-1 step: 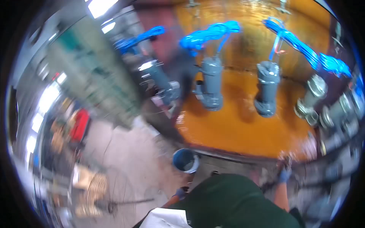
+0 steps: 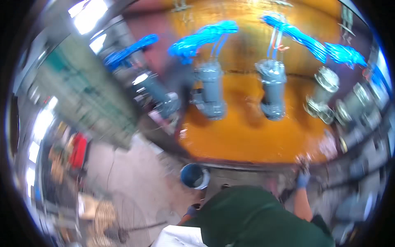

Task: The person spray paints several industrial pumps using a handheld spray gun, rotating the pumps by hand to cover all sides and checking the paint application.

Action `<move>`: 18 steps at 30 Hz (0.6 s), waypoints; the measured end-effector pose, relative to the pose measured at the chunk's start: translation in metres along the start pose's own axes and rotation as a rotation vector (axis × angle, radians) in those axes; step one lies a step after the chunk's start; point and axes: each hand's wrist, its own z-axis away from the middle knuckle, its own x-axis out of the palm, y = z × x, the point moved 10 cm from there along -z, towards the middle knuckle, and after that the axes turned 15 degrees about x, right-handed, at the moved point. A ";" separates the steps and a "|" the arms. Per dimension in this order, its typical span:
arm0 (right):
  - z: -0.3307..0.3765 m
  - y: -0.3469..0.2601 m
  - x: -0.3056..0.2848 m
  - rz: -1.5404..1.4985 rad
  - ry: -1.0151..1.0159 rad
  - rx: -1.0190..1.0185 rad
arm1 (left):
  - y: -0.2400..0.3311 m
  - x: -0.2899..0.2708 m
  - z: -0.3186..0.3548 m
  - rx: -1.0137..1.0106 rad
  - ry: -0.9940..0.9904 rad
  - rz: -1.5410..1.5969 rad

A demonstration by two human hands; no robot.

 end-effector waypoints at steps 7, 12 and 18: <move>0.048 -0.015 -0.018 0.031 0.155 0.368 | 0.011 -0.017 -0.064 0.085 -0.236 -0.523; 0.072 -0.021 -0.046 -0.013 0.152 0.302 | 0.006 0.002 -0.072 0.131 -0.336 -0.612; 0.095 -0.020 -0.067 -0.011 0.183 0.293 | 0.010 0.013 -0.079 0.169 -0.386 -0.656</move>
